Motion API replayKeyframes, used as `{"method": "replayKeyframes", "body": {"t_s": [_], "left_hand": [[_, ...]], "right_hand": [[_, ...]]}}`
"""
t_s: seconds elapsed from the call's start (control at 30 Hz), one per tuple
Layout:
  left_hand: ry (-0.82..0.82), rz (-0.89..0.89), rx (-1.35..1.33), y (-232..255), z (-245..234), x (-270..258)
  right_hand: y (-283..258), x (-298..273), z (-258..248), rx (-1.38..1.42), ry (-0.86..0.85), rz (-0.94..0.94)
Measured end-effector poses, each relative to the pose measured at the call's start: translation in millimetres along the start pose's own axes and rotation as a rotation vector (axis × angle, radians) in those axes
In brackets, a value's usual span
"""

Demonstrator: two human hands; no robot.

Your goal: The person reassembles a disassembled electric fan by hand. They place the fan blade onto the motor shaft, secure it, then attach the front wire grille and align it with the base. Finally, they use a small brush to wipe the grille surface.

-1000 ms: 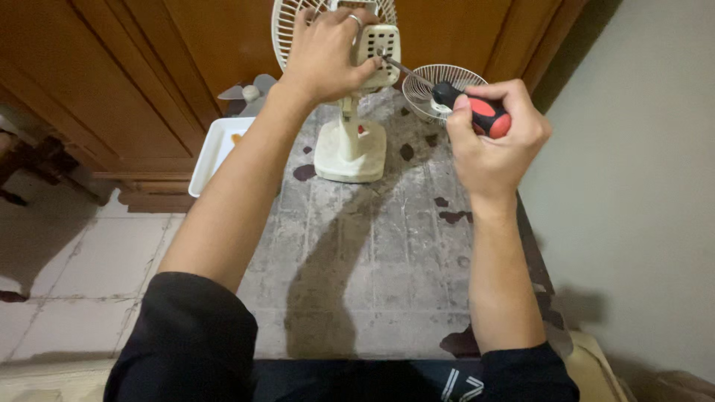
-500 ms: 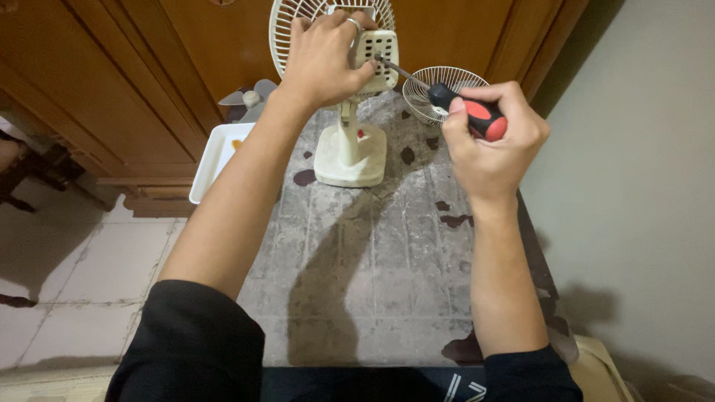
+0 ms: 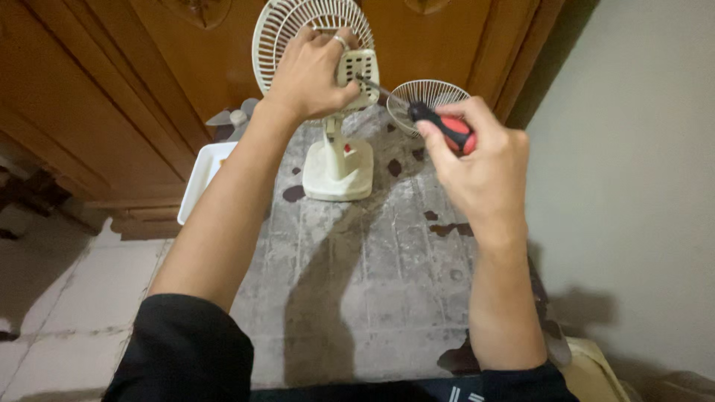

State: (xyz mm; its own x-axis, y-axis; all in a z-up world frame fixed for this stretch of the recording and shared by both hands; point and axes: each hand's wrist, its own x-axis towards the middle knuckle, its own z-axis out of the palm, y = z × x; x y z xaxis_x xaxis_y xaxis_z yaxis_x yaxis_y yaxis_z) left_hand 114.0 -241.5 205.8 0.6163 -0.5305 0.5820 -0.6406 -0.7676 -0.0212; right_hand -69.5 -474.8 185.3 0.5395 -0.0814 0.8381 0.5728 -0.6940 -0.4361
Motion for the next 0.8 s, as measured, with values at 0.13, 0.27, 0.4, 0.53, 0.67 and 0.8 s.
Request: {"method": "replayKeyframes", "body": {"t_s": [0.13,0.27,0.4,0.53,0.67,0.8], "left_hand": [[0.037,0.064,0.012,1,-2,-1],[0.041,0.073,0.044,-3,-1,-4],[0.032,0.029,0.036,-5,3,-6],[0.103,0.025,0.036,-5,8,-7],[0.016,-0.070,-0.047,-4,12,-8],[0.002,-0.076,-0.042,-7,12,-7]], "right_hand": [[-6,1,-9,-0.031,-0.109,0.052],[-9,0,-11,-0.071,-0.076,-0.044],[-9,4,-7,-0.081,-0.048,-0.016],[-11,4,-2,-0.191,-0.046,0.054],[-14,9,-2,-0.270,-0.081,0.120],[-20,13,-10,-0.196,-0.078,0.065]]}}
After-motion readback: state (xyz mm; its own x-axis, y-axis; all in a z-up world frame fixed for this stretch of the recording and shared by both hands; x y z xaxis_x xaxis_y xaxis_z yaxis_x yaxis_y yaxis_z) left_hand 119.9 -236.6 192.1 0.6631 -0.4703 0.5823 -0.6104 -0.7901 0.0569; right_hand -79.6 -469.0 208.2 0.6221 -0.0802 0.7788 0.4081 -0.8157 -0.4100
